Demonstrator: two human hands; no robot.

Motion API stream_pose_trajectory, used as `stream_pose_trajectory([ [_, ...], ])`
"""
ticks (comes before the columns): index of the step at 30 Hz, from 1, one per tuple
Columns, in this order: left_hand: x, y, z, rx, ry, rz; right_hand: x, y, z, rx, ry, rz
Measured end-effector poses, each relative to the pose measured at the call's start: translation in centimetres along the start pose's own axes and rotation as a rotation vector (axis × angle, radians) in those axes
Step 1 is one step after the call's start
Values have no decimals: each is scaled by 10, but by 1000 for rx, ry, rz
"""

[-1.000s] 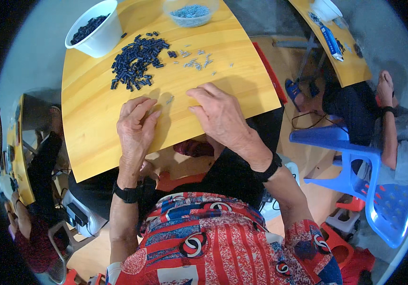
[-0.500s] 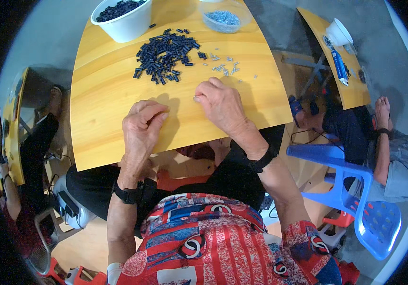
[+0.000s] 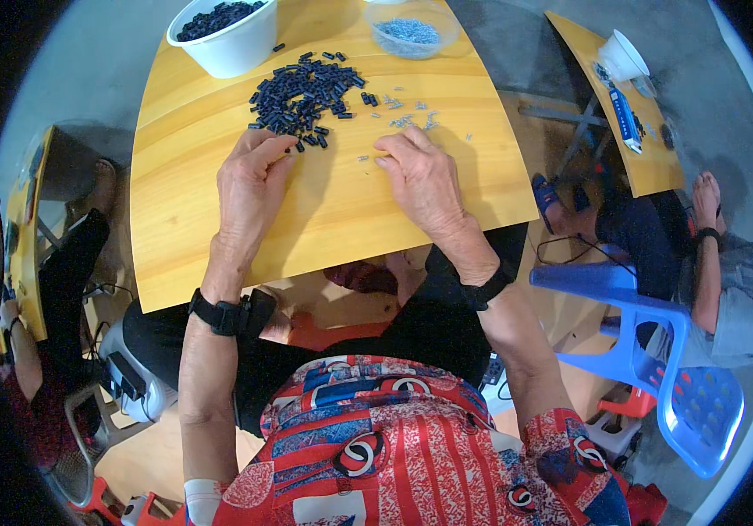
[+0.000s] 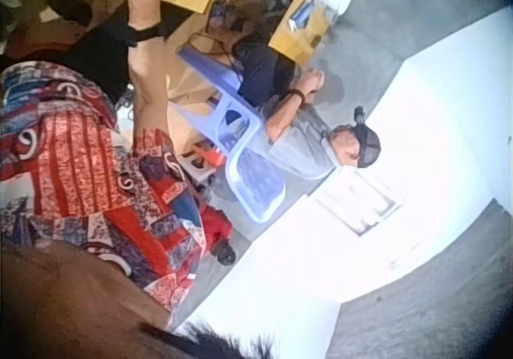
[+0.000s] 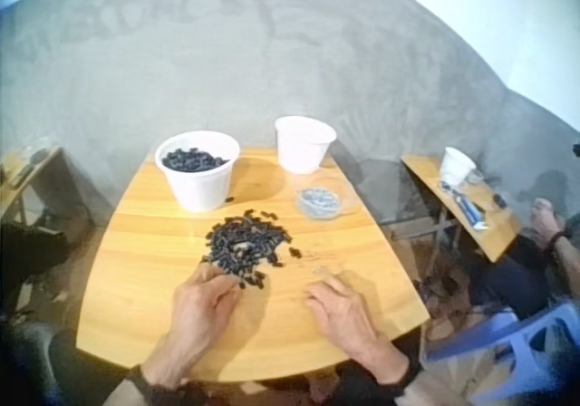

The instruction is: Assembling small blue plastic components by hand.

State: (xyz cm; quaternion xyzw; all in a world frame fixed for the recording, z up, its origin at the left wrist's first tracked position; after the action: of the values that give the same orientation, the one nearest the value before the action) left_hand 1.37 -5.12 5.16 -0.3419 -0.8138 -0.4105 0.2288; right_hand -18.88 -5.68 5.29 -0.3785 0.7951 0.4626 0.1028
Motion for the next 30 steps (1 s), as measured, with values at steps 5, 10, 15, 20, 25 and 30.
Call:
stream_pose_trajectory([
  [5, -1, -13, -3, -35, -56, -90, -18, -6, -2, 21, 86, 23],
  [10, -5, -17, -4, -45, -73, -124, -17, -23, -3, -80, 69, 93],
  [15, 0, -13, -3, -49, -76, -110, -22, -22, -2, -25, 145, 78],
  [20, -7, -7, 18, -88, 238, 453, -23, -16, 1, -105, -282, -474],
  [25, -8, -23, 48, -243, 547, 795, -30, -25, 22, -236, -675, -888],
  [30, 0, -23, 49, -256, 536, 911, -44, -26, 24, -225, -669, -981],
])
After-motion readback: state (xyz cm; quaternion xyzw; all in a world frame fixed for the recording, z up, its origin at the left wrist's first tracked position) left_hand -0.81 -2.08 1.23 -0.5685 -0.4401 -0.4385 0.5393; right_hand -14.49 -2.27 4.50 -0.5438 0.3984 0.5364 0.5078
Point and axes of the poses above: each hand's wrist, its own z-axis away from the middle knuckle, its own y-axis out of the back of the hand, x = y × z, the point moved 9 cm from there along -z, towards the middle knuckle, and after that the axes turned 8 degrees about x, right-handed, at the moved point
